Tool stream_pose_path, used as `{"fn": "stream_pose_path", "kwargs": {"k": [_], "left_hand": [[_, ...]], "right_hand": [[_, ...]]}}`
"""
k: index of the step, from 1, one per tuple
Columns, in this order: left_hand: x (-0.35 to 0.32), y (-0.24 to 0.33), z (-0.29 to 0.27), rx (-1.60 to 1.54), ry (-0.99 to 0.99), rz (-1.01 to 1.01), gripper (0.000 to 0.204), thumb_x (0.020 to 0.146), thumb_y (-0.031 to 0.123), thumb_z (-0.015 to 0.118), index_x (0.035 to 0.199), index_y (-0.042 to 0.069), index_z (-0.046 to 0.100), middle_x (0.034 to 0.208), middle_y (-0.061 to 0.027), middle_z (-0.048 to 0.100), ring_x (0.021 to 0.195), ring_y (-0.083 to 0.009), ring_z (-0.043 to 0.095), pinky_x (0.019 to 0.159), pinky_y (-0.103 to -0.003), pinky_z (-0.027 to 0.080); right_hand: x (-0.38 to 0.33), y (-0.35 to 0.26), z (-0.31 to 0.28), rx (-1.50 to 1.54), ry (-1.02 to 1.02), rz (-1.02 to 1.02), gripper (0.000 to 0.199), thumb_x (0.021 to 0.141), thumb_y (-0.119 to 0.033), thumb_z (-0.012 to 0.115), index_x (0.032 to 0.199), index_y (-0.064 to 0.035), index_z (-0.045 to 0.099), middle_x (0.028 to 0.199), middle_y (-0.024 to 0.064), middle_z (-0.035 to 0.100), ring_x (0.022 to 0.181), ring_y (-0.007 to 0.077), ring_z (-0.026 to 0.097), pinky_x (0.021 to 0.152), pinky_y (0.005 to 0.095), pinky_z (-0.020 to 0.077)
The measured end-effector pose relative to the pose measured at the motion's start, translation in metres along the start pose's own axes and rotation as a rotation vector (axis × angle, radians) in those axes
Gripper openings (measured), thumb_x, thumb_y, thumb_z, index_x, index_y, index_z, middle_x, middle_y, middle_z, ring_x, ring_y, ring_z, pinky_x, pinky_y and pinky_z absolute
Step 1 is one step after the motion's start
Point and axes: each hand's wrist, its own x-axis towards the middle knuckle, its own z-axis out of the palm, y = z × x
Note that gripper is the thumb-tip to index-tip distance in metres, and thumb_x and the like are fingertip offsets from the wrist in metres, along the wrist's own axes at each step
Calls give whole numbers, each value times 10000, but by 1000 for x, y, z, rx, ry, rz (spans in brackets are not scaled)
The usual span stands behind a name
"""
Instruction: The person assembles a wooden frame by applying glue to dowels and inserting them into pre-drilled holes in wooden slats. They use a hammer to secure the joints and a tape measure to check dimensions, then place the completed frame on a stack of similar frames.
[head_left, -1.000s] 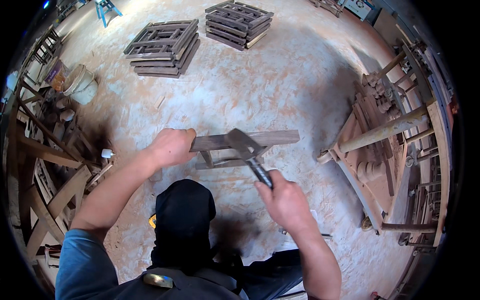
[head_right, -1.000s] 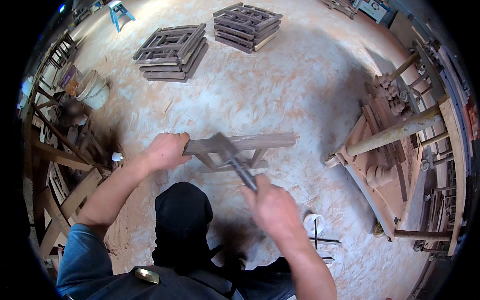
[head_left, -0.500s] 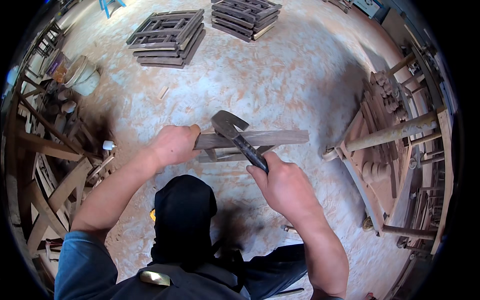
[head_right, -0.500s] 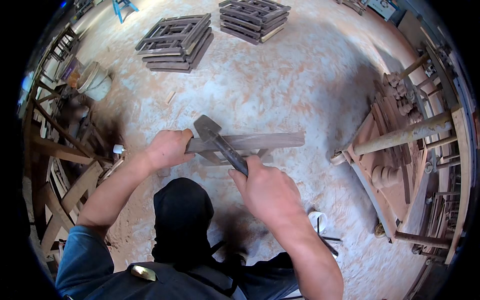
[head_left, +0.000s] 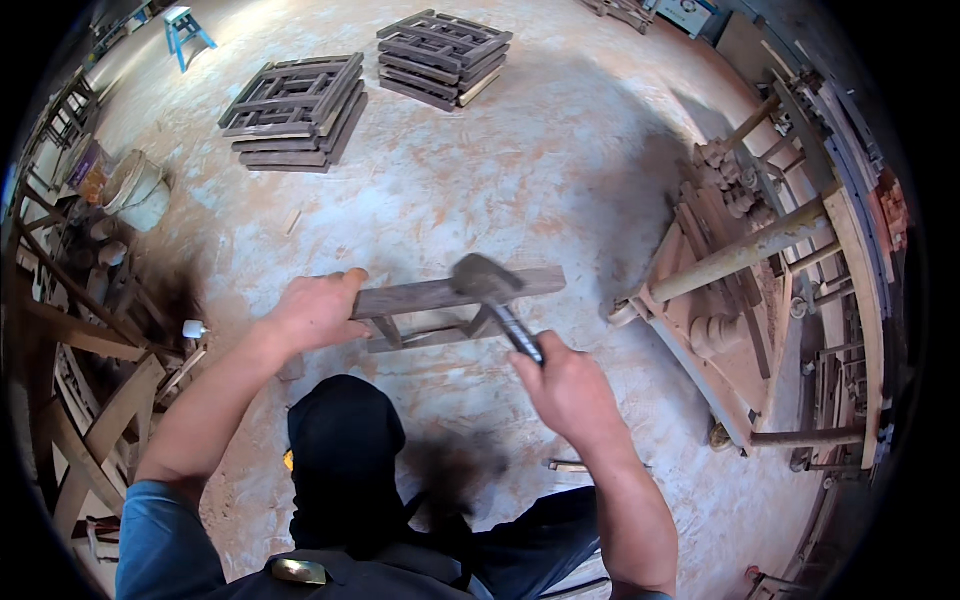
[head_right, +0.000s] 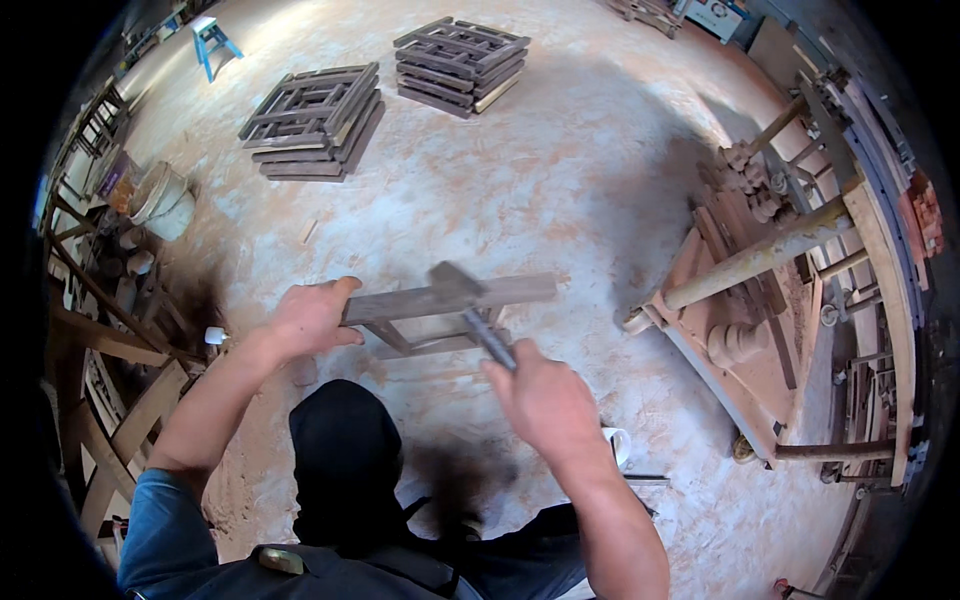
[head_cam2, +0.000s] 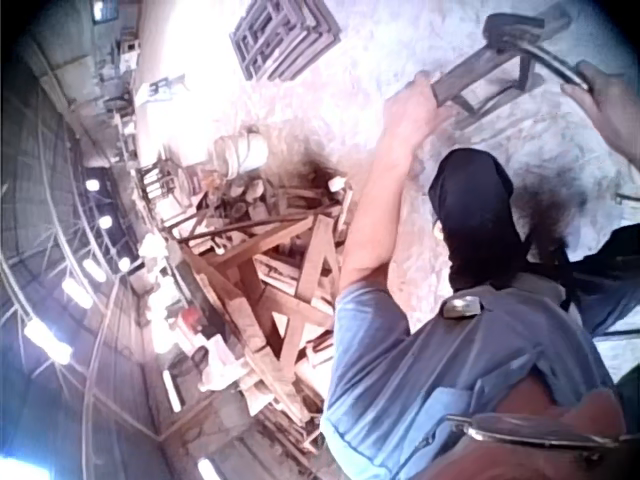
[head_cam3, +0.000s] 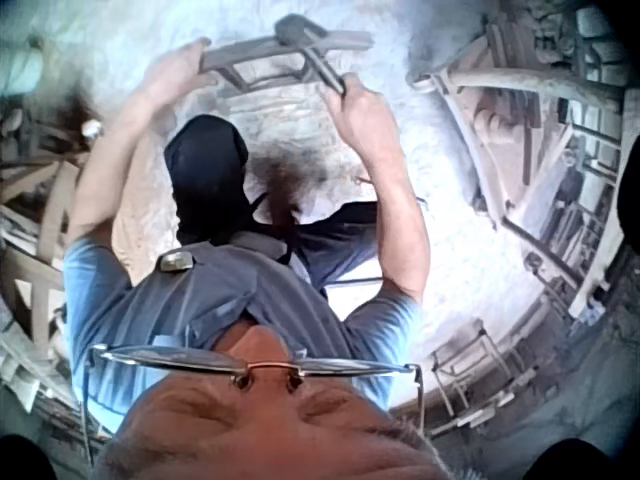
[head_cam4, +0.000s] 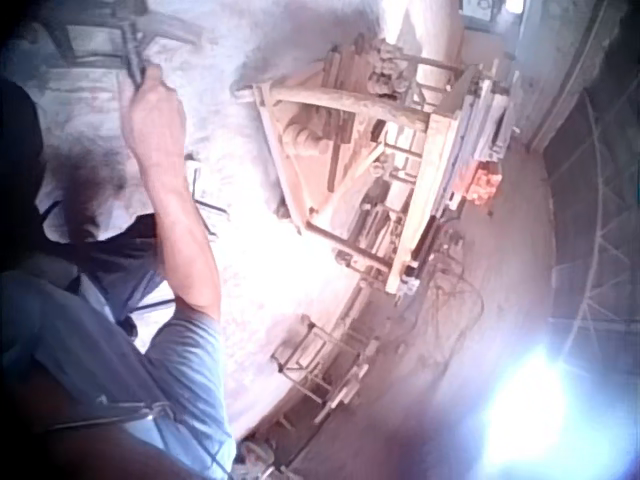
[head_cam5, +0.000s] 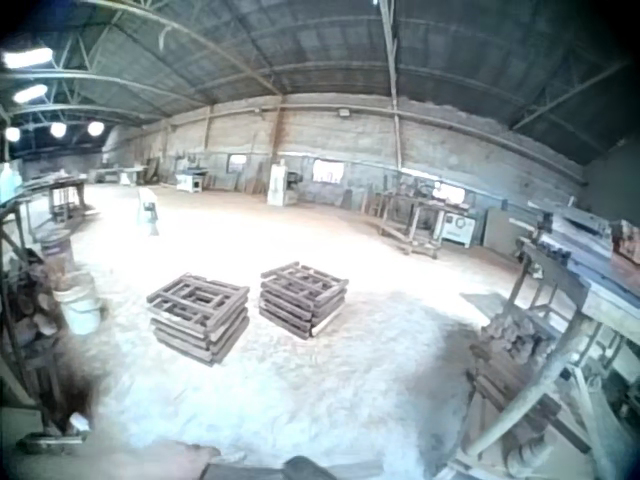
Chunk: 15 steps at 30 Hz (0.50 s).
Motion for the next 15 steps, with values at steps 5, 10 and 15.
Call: {"fn": "stream_pose_path", "kwargs": {"k": [5,10,15], "left_hand": [[14,34,6,107,251,107,761,720,408,772,1269,-15,458,1007,-167,638,919,-344,637,838,-433,493],[54,92,31,107,259,20,723,724,444,766,1185,-46,501,910,-149,625,858,-297,644,743,-405,529],[55,94,40,130,313,4,617,738,424,756,1081,-33,523,905,-146,610,857,-286,642,702,-389,536]], "right_hand": [[-3,24,-3,107,47,96,415,941,-410,533,994,1,544,796,294,637,813,468,624,743,532,485],[-3,16,1,158,51,108,393,939,-385,546,994,4,548,796,291,637,813,476,619,724,526,480],[-4,24,-13,208,133,135,361,934,-350,567,996,6,563,745,289,622,787,474,620,697,504,486]]}}
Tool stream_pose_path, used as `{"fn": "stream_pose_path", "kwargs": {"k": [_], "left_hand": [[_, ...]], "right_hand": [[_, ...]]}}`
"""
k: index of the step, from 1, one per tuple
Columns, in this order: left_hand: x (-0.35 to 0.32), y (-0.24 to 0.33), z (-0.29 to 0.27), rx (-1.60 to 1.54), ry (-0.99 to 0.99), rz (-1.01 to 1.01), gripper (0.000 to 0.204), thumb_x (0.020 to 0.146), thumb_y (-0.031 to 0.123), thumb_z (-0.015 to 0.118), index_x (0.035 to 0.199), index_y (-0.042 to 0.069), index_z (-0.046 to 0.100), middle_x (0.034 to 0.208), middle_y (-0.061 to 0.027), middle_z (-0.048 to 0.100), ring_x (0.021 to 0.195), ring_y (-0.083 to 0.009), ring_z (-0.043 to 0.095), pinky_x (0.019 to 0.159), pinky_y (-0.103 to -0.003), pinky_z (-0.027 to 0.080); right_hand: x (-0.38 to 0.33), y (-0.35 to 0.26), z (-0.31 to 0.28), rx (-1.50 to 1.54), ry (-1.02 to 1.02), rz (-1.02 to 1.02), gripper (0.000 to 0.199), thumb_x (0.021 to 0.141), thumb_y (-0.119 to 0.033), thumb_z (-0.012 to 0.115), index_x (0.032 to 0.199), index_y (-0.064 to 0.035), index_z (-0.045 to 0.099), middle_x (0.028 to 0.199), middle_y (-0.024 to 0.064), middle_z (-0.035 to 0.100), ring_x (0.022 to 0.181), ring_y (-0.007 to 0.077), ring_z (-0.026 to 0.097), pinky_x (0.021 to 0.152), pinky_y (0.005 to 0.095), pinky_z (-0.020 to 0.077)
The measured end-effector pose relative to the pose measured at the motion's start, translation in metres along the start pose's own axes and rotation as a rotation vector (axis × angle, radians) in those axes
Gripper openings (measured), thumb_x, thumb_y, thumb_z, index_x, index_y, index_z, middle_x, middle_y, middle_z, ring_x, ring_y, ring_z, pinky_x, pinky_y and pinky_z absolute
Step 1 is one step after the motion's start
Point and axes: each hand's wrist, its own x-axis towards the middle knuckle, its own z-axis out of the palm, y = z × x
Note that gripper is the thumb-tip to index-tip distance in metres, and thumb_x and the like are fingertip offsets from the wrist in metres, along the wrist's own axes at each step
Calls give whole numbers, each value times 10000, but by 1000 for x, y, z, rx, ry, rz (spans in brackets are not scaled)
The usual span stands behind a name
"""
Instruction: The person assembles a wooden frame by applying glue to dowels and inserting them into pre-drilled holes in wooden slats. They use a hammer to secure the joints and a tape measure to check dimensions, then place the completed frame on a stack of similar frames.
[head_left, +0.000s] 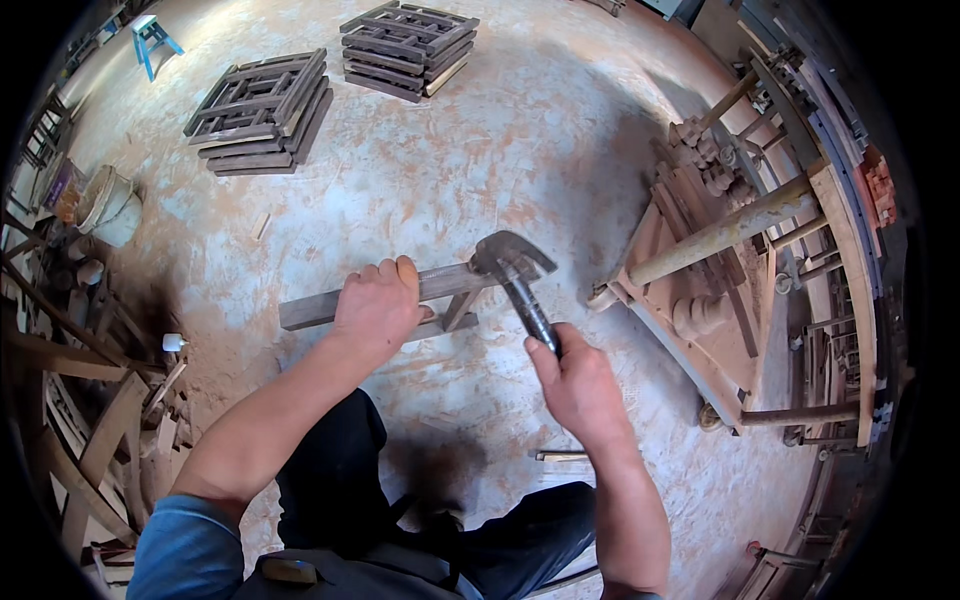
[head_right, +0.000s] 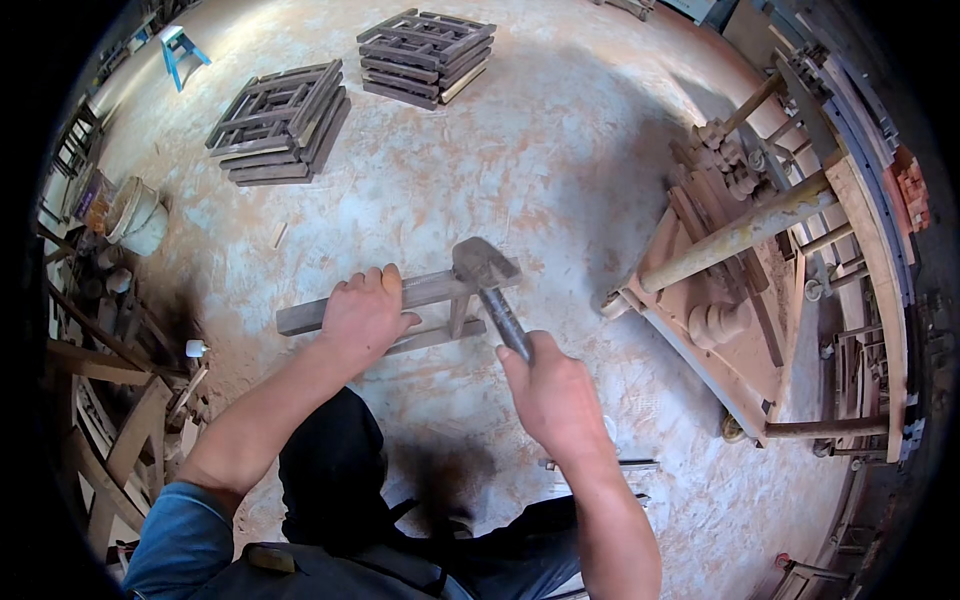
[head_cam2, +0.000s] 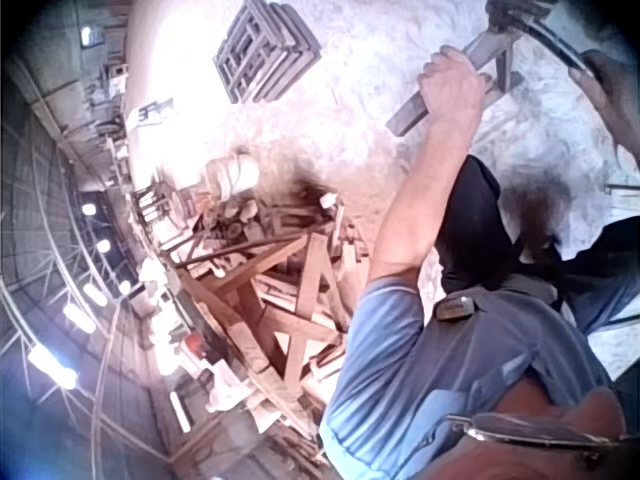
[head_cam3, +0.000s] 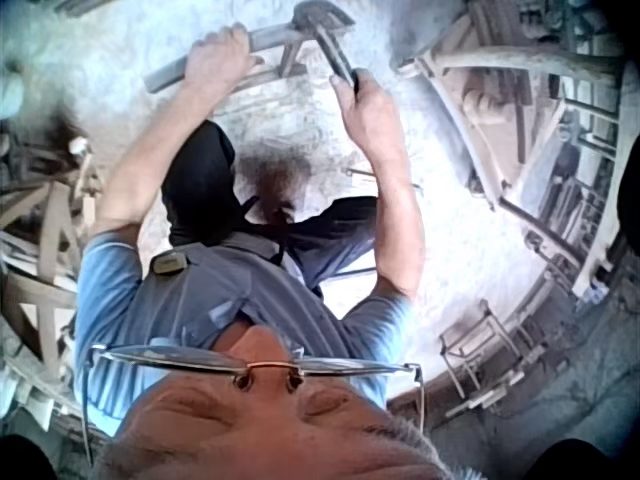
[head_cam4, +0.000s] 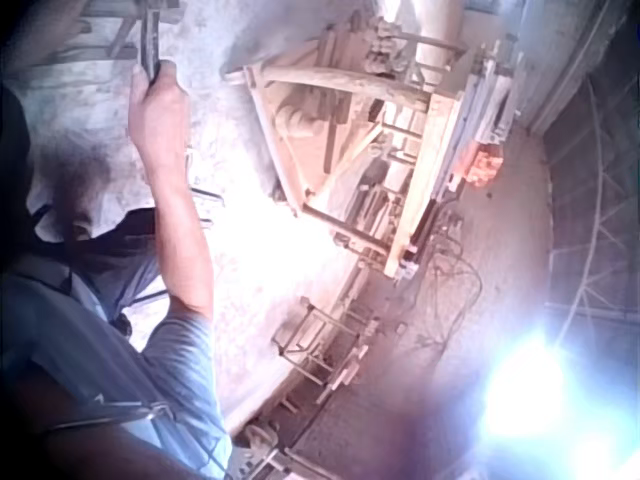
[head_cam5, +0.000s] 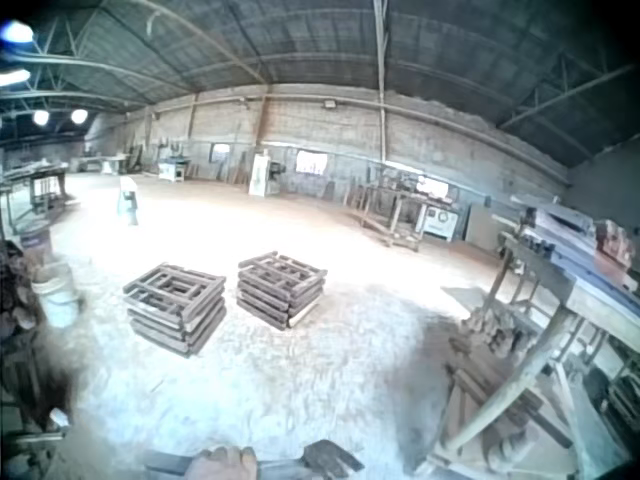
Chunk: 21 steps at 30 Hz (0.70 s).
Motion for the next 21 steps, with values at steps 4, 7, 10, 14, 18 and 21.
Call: {"fn": "stream_pose_path", "kwargs": {"k": [4,7,10,14,18,21], "left_hand": [[-2,-2,4,41,36,4,602,743,413,751,1074,-25,503,918,-146,598,862,-290,633,706,-390,534],[0,-1,0,17,-3,-7,625,741,390,758,1111,-30,481,924,-144,596,871,-290,629,711,-402,531],[-1,3,-3,27,-17,3,662,736,386,767,1143,-42,468,933,-145,598,889,-290,627,716,-409,528],[-6,5,1,34,-32,-12,721,747,400,759,1204,-57,440,950,-160,601,892,-292,629,731,-412,526],[-4,5,-4,9,-46,-8,786,750,410,754,1268,-64,401,964,-177,604,881,-299,631,744,-418,526],[-7,10,-7,-8,-115,-5,847,741,400,762,1330,-61,366,1019,-196,600,933,-316,620,792,-435,516]], "right_hand": [[-8,-21,-29,61,149,-71,308,918,-296,606,992,2,581,710,281,615,748,467,626,649,487,486],[-11,-21,-27,88,230,-105,285,899,-247,645,1001,9,574,712,278,619,720,464,629,618,482,495],[12,15,10,-140,-3,-70,383,922,-340,600,1015,30,568,745,293,625,768,478,624,681,519,491],[6,-6,-8,-95,15,-39,366,932,-340,578,966,25,574,717,275,614,746,471,607,696,492,483],[-10,-6,-16,-57,52,-49,381,933,-359,570,916,21,553,752,293,628,789,474,621,723,527,494],[5,21,9,-133,13,-40,394,933,-368,570,909,25,555,775,304,627,798,484,615,721,531,491]]}}
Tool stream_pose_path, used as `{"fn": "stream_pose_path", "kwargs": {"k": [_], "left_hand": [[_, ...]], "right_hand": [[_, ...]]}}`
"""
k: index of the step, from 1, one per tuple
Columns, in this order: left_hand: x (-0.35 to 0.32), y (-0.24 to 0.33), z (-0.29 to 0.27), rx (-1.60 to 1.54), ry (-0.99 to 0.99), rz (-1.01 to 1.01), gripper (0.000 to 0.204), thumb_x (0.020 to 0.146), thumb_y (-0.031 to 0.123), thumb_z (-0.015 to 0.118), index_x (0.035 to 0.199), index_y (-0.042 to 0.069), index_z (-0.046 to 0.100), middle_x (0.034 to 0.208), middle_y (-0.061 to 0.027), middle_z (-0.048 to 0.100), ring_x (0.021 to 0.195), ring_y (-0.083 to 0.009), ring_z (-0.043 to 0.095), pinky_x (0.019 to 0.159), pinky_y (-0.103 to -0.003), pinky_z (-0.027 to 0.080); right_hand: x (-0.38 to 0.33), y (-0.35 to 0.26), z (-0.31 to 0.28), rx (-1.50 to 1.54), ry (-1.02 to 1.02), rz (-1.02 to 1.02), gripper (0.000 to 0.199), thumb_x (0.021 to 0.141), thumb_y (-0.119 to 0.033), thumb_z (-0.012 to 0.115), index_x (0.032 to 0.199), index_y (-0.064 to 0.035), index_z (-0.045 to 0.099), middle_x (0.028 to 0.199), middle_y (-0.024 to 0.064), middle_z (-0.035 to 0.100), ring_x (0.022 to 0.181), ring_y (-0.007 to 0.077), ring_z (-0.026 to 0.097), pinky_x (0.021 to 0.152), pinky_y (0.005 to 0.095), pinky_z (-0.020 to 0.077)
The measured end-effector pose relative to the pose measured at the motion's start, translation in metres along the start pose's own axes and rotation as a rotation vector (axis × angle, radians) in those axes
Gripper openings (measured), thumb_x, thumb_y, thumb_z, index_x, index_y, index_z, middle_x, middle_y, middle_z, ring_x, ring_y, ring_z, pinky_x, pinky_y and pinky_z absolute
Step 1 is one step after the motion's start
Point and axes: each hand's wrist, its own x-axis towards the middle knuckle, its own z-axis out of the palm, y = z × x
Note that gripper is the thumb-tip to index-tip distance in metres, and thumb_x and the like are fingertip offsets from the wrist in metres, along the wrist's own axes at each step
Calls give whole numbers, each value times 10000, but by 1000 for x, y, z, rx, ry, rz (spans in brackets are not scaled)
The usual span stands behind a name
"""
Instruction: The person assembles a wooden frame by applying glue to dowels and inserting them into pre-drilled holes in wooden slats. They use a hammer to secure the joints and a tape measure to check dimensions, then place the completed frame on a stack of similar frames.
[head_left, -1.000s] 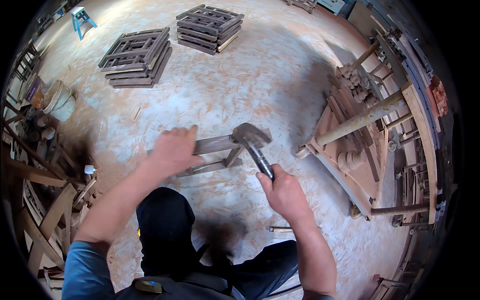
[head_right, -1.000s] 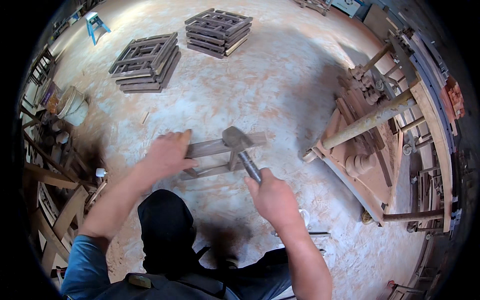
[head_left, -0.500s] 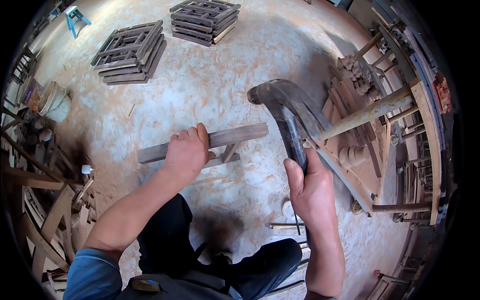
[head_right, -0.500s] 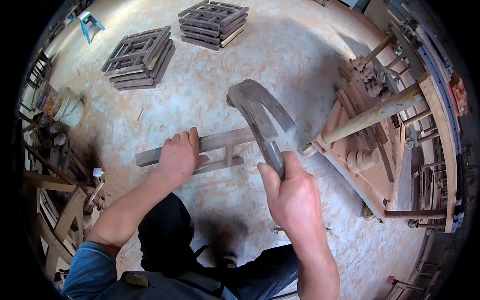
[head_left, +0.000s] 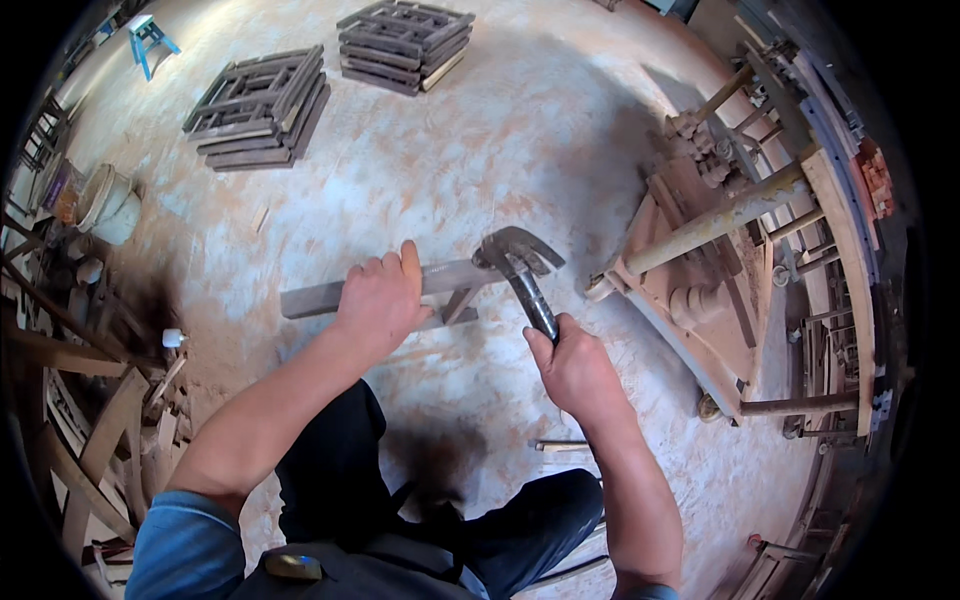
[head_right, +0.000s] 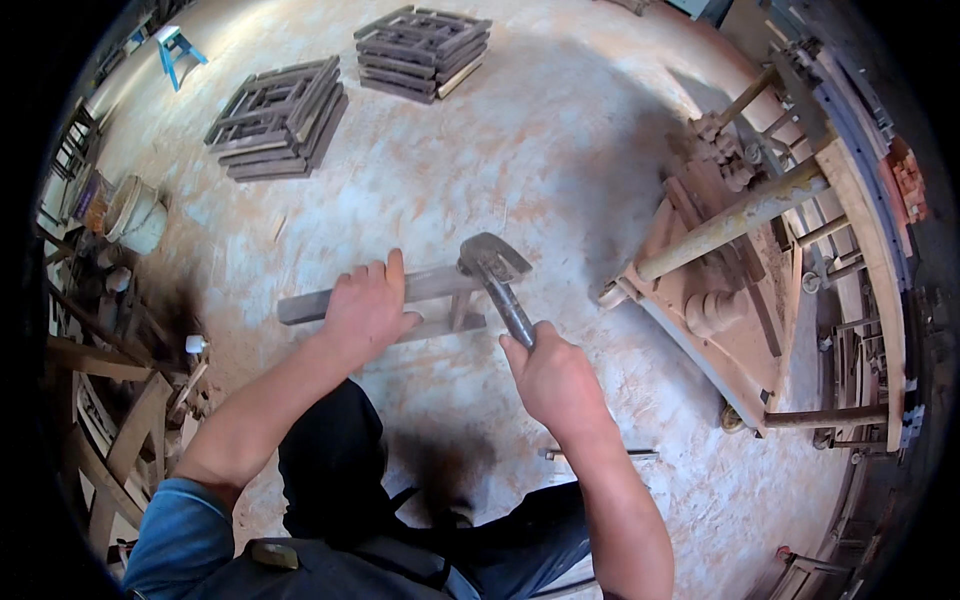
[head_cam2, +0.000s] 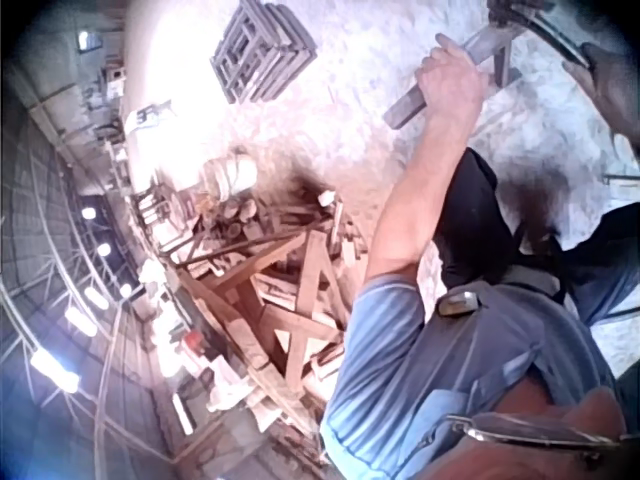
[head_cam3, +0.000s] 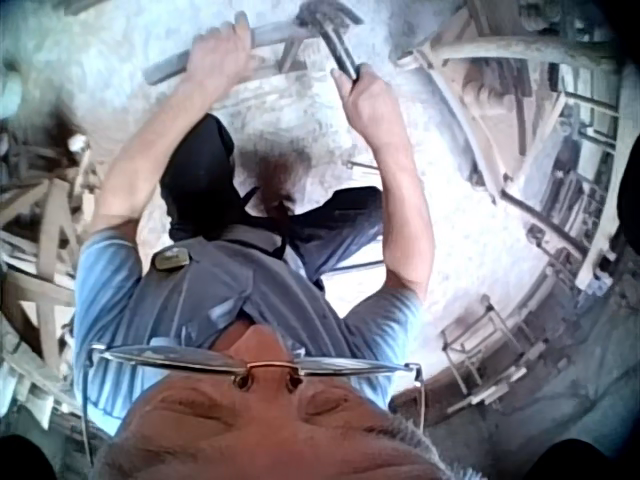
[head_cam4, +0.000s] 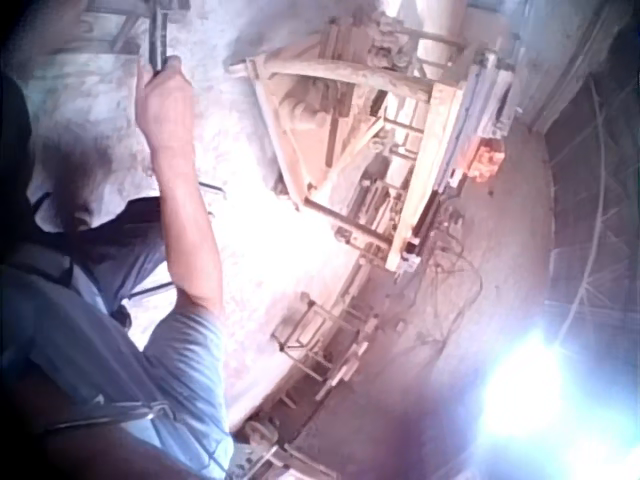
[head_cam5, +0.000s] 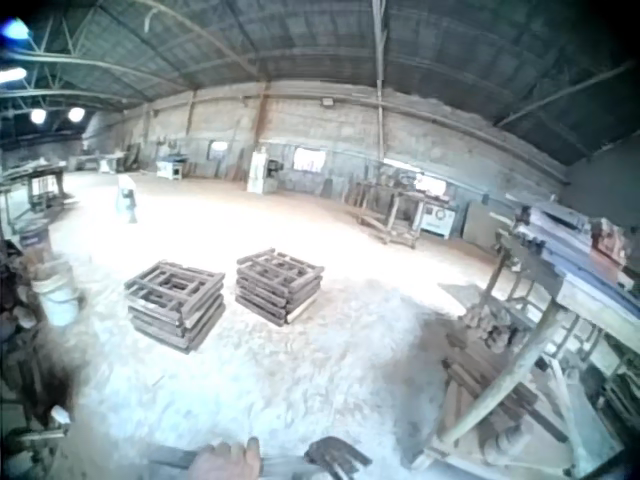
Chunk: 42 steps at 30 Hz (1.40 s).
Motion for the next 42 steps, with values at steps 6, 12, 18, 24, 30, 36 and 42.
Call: {"fn": "stream_pose_path", "kwargs": {"k": [6,12,18,24,30,36,42], "left_hand": [[-20,-45,-19,-174,35,38,932,729,381,769,1427,-21,300,1206,-219,547,1141,-352,533,947,-444,449],[-50,-97,-23,-51,-122,-122,986,697,338,807,1440,-34,275,1200,-201,535,1137,-330,531,923,-417,475],[-51,-97,-16,-40,-61,-125,960,708,305,797,1433,-45,276,1145,-179,534,1091,-321,546,883,-409,503],[-55,-98,-13,-1,-47,-92,912,726,239,761,1428,-74,269,1127,-177,536,1067,-318,557,847,-410,526],[-54,-99,-12,12,-7,-61,911,717,210,740,1429,-88,255,1097,-179,540,1044,-311,562,818,-404,536],[-51,-101,-12,-28,-8,-100,924,721,195,729,1447,-80,227,1116,-177,531,1048,-318,555,831,-411,526],[-52,-98,-10,-9,-33,-119,951,712,210,761,1449,-67,227,1147,-184,522,1073,-325,543,872,-407,508]], "right_hand": [[1,-10,3,14,30,0,394,932,-362,569,906,31,551,782,315,625,805,496,607,728,533,491],[-13,-34,13,92,-76,-13,386,935,-363,557,932,23,551,789,299,635,794,483,615,723,537,489],[-15,-76,22,12,-194,-204,371,927,-371,563,943,-1,542,783,253,647,782,448,631,712,521,495],[-10,-98,23,-60,-238,-266,340,917,-337,586,930,0,549,739,242,651,730,432,644,672,510,509],[-7,-100,11,-54,-139,-380,346,913,-333,593,918,9,544,686,239,643,666,432,644,606,515,512],[-1,-87,29,-74,-213,-287,352,920,-350,583,956,-1,553,730,257,650,723,440,646,655,524,509],[-15,-54,-11,43,6,-123,352,927,-341,581,936,10,555,736,293,631,741,472,626,672,524,500]]}}
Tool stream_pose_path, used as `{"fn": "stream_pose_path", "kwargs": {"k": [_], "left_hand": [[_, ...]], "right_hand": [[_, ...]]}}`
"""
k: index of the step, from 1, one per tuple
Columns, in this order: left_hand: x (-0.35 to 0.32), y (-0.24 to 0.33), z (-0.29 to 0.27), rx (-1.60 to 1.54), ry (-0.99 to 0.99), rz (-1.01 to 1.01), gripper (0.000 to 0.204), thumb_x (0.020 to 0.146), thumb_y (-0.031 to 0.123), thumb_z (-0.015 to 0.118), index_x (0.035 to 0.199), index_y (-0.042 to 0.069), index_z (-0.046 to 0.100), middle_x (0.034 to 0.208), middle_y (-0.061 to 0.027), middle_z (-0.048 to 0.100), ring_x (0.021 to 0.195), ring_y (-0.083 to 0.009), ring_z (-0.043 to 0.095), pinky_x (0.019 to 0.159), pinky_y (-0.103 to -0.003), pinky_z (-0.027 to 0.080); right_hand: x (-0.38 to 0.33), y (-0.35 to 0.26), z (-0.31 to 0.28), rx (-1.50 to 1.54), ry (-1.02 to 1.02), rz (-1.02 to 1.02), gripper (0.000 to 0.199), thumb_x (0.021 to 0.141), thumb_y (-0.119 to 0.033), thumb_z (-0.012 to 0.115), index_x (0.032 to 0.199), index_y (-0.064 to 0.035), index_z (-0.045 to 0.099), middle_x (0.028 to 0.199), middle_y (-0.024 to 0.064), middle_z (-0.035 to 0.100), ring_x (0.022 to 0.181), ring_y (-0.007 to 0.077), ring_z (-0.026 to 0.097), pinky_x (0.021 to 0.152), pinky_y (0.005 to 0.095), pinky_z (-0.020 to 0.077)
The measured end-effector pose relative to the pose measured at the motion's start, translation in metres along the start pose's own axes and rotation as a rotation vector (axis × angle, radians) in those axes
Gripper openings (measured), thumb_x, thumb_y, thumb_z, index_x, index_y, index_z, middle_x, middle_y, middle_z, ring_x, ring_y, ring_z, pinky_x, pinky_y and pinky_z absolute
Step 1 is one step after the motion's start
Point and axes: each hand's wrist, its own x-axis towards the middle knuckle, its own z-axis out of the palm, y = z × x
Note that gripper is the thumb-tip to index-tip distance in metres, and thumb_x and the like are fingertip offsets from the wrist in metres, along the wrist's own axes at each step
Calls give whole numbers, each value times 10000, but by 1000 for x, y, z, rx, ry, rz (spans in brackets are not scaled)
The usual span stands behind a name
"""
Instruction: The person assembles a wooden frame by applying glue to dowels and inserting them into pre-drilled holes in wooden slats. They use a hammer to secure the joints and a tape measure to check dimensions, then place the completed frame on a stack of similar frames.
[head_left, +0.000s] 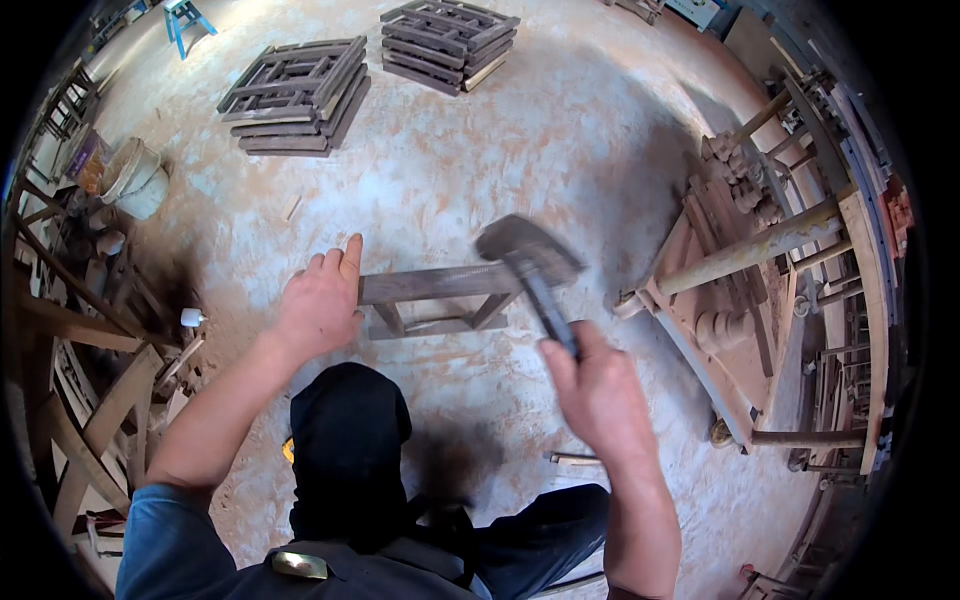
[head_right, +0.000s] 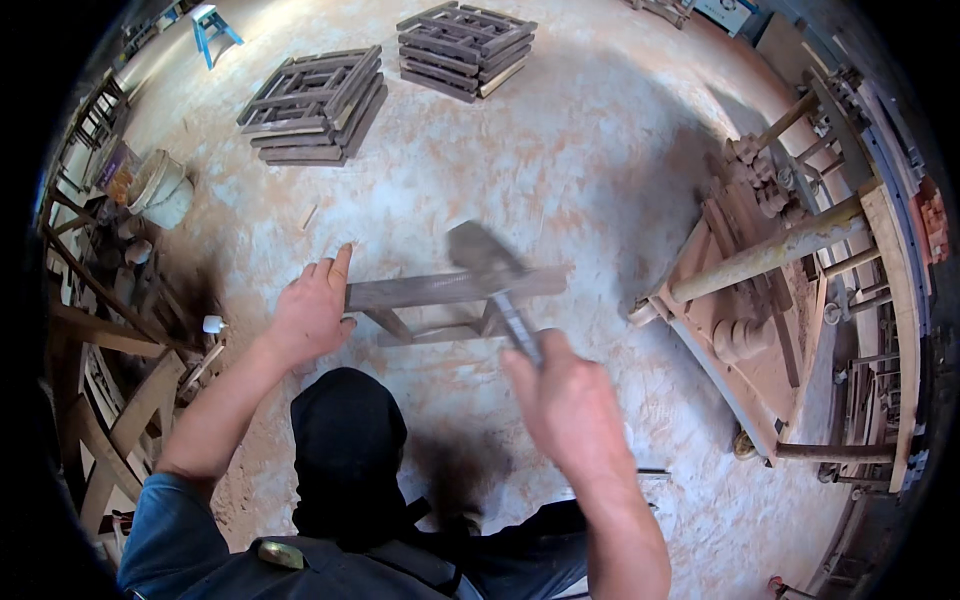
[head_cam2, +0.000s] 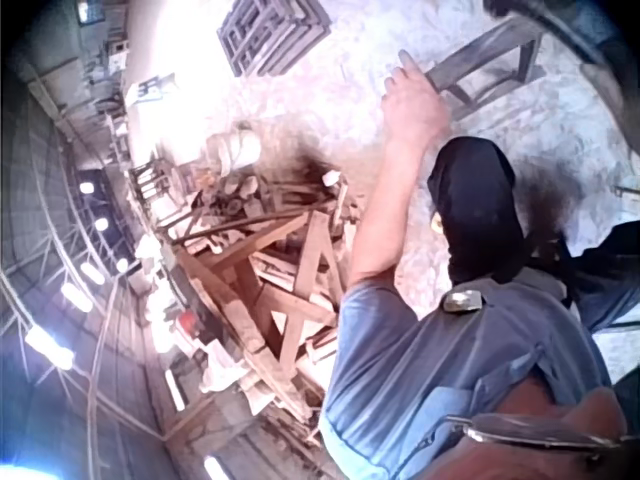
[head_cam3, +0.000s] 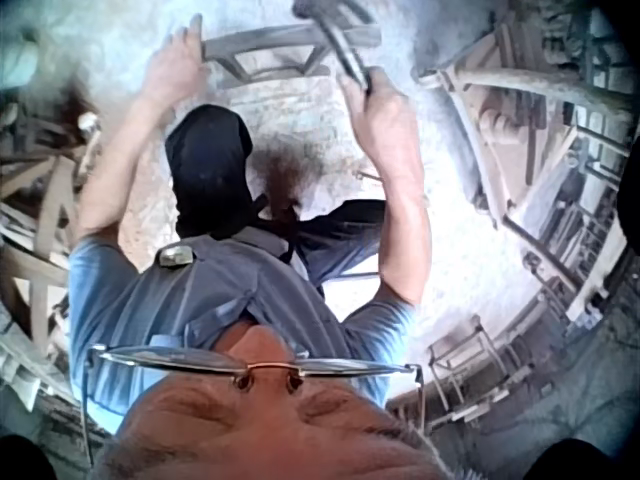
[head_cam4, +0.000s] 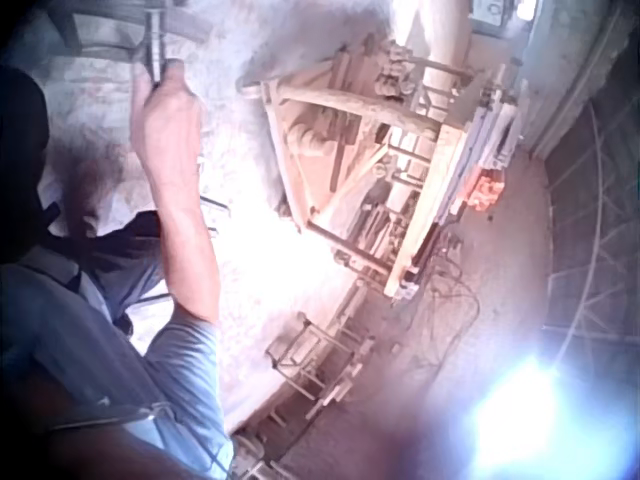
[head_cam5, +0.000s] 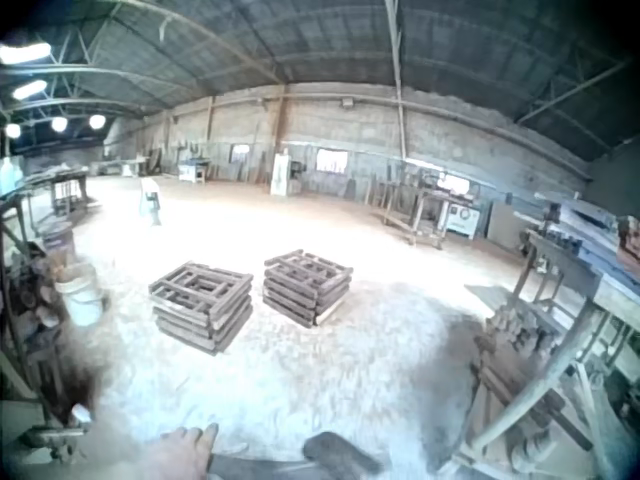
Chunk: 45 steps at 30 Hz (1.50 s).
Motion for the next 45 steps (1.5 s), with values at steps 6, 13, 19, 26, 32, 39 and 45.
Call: {"fn": "stream_pose_path", "kwargs": {"k": [6,13,19,26,32,39,45], "left_hand": [[0,7,-7,-21,-50,-5,948,713,210,760,1449,-58,226,1165,-190,519,1086,-333,540,898,-401,500],[0,3,-5,-44,-34,11,881,720,141,711,1439,-59,242,1168,-200,515,1096,-347,533,900,-410,496],[-7,-3,4,-78,51,124,644,718,91,654,1279,-97,402,1087,-217,553,1019,-356,571,823,-414,527],[-8,-9,-5,-151,-88,126,455,721,115,631,1140,-36,537,989,-208,603,970,-369,600,844,-433,492],[-8,-5,-13,-146,-264,149,236,706,178,640,834,-15,598,823,-215,631,827,-396,622,765,-454,504],[19,-34,-7,-519,-11,85,316,684,127,754,944,-8,636,917,-176,635,853,-301,627,761,-376,499],[33,-82,56,-1083,61,-1,483,672,94,793,1110,26,600,1006,-50,628,938,-204,608,810,-319,496]], "right_hand": [[7,39,11,-42,14,74,365,926,-333,587,942,31,565,731,302,615,753,485,611,675,521,490],[-14,66,24,338,17,215,355,942,-312,559,955,44,566,647,209,602,540,331,593,539,412,491],[-71,106,38,894,89,488,277,999,-287,480,914,-24,484,601,52,514,416,135,500,361,273,436],[-106,179,121,1049,-60,838,257,965,-287,554,921,-51,461,656,66,529,449,167,535,366,328,481],[-112,209,197,1227,-216,1096,247,941,-259,574,956,-27,490,705,83,532,532,198,546,441,361,470],[-99,222,217,848,-53,945,345,865,-238,594,1031,59,540,751,96,573,557,186,577,457,338,467],[-95,245,260,526,36,886,404,850,-238,600,1076,89,531,745,150,601,532,220,599,473,356,472]]}}
